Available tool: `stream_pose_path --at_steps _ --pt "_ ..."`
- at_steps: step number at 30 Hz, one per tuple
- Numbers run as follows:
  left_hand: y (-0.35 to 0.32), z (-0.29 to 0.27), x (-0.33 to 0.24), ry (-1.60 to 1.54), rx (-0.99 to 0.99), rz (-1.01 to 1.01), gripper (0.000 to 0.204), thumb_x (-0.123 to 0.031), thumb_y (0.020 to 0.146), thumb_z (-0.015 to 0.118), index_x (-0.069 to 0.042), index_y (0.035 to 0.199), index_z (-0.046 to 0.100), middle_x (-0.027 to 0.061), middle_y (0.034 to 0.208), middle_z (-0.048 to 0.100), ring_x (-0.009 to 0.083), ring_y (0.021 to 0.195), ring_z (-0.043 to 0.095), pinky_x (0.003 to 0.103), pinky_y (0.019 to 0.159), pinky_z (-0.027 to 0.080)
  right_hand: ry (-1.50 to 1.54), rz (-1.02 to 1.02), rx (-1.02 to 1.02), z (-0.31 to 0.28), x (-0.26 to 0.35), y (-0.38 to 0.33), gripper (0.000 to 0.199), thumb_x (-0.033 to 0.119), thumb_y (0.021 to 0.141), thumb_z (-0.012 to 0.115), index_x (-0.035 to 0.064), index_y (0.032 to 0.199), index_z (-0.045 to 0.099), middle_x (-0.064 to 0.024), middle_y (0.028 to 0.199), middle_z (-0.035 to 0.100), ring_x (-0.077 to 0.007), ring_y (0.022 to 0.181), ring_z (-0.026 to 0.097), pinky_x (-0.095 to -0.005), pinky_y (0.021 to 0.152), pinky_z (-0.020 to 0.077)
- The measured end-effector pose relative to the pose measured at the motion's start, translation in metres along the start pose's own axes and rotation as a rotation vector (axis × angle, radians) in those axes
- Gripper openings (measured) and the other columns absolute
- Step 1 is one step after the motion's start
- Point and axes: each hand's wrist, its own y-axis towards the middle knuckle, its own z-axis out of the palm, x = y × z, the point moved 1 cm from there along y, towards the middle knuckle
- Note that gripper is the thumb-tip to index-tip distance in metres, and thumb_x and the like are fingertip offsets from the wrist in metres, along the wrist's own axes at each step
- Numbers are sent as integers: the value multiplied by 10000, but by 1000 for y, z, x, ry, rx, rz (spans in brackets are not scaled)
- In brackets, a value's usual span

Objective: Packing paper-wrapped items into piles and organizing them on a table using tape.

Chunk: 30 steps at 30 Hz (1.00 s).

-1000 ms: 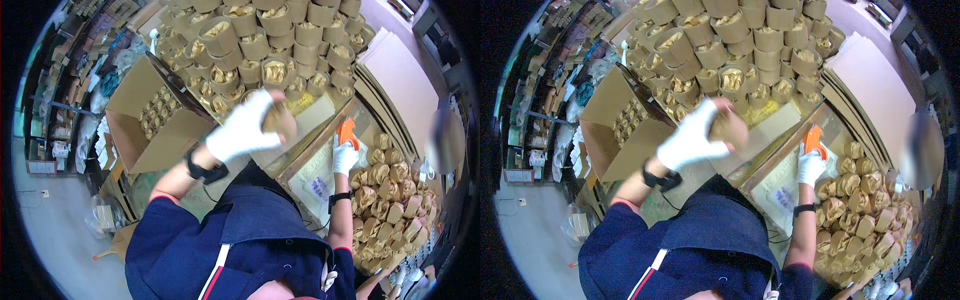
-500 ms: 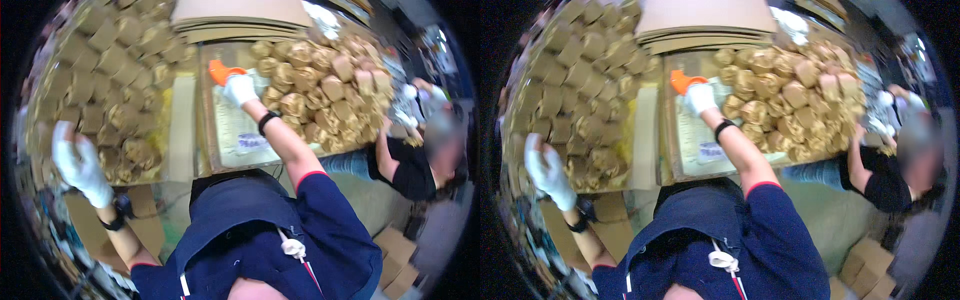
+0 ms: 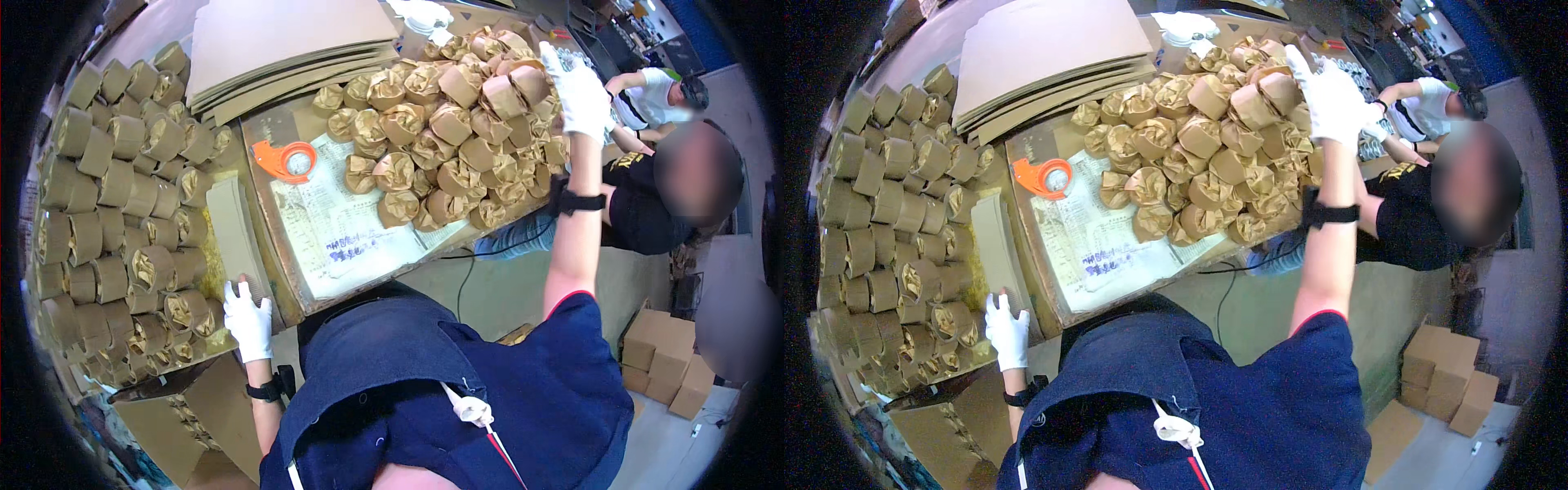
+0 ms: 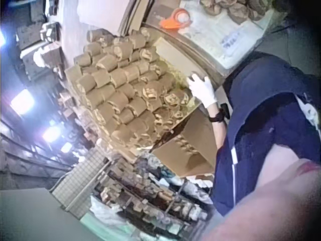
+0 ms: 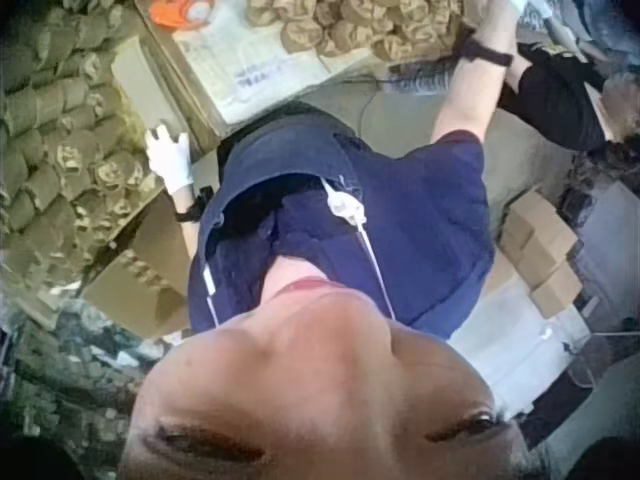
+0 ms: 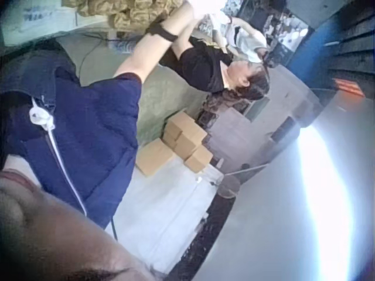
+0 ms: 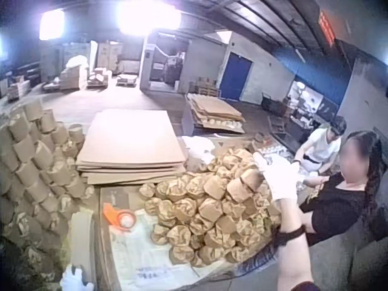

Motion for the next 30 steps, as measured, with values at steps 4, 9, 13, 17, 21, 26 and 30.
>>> stream_pose_path --at_steps 4,9,13,17,21,26,30 --pt "1 -3 1 -29 30 -76 714 -313 831 709 -233 1487 439 173 1531 414 380 1064 654 475 869 553 302 554 922 11 2 32 640 667 885 601 139 1241 660 -115 921 702 -239 769 663 -357 688 542" --pt "6 -15 3 -127 49 -101 682 -291 848 672 -252 1489 441 173 1553 402 409 950 699 468 793 584 501 -304 784 36 -16 25 510 484 1005 515 139 1369 610 -50 1210 671 -165 1014 609 -320 843 502" --pt "-7 -45 0 -197 -69 -175 621 -276 847 639 -213 1448 496 203 1503 448 388 936 694 449 788 581 1180 804 572 49 -12 -32 387 407 1001 550 186 1312 614 -38 1219 655 -145 1035 644 -321 757 546" --pt "3 -74 -78 -529 -102 39 567 -359 843 652 -114 1346 555 202 1273 570 384 1020 651 453 845 560 1731 764 314 24 -34 -77 660 519 920 628 106 1414 482 -109 1399 556 -287 1245 563 -505 1045 469" --pt "-7 -15 -126 -271 403 200 507 -301 885 624 -92 1335 525 207 1247 573 379 981 671 457 796 568 1748 670 748 19 71 -105 644 394 915 652 72 1439 459 -135 1371 574 -285 1193 609 -477 997 523" --pt "-41 11 -96 -406 295 539 468 -110 895 552 -155 1360 523 183 1317 559 364 883 693 418 707 582 1830 405 1362 32 253 -180 675 345 889 712 85 1452 445 -115 1348 559 -228 1157 606 -399 912 560" --pt "-53 19 -84 -355 200 648 502 -45 865 555 -207 1340 553 148 1340 570 320 865 692 395 673 579 1750 487 1661 71 333 -249 722 315 849 778 82 1452 455 -95 1316 576 -217 1137 606 -348 891 555"
